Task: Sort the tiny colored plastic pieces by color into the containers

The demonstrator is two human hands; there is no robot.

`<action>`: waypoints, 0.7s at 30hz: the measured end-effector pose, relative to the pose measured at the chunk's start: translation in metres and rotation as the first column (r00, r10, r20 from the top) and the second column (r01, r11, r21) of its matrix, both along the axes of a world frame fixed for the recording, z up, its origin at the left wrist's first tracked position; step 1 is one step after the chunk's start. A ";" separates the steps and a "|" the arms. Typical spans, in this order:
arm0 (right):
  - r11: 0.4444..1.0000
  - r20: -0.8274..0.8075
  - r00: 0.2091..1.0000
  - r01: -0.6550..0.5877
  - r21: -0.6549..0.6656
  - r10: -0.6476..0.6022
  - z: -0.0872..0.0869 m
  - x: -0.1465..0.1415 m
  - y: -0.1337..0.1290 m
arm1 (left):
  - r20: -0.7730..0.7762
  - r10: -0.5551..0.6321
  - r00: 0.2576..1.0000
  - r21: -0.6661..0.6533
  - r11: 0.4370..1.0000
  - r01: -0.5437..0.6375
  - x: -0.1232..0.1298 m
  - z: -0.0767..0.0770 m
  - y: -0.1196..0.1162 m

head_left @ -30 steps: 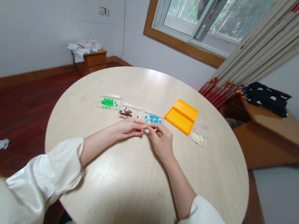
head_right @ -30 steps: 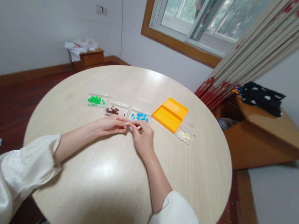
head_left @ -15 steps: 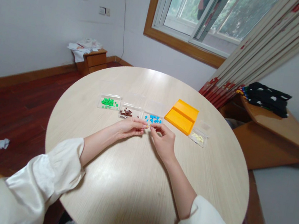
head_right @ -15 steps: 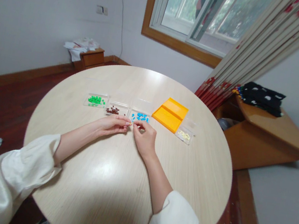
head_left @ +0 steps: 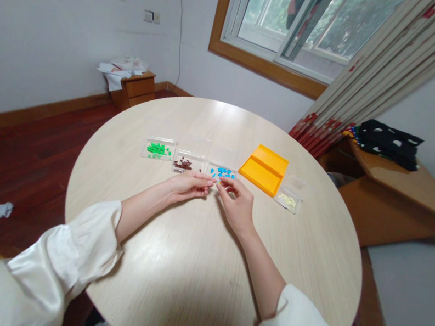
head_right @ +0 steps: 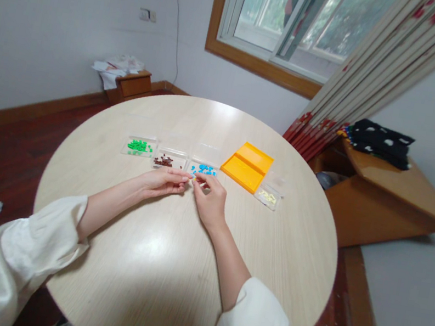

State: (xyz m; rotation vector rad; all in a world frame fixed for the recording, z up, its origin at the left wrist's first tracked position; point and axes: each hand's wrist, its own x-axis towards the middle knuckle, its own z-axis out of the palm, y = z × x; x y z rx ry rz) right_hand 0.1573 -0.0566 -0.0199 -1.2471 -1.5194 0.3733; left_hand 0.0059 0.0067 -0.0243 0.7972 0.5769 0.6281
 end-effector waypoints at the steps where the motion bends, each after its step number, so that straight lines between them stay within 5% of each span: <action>1: 1.000 0.002 1.000 -0.006 -0.001 0.006 0.000 0.000 0.000 | 0.002 0.003 1.000 -0.009 1.000 -0.003 0.001 0.002 -0.001; 10: 1.000 0.049 0.999 0.021 -0.008 -0.020 0.004 0.004 0.000 | 0.044 0.050 0.998 -0.060 0.997 -0.047 0.001 -0.006 0.003; 21: 0.950 0.012 0.953 0.299 0.090 -0.301 0.010 0.040 0.006 | 0.077 0.042 0.996 -0.134 0.991 -0.032 0.003 0.003 -0.002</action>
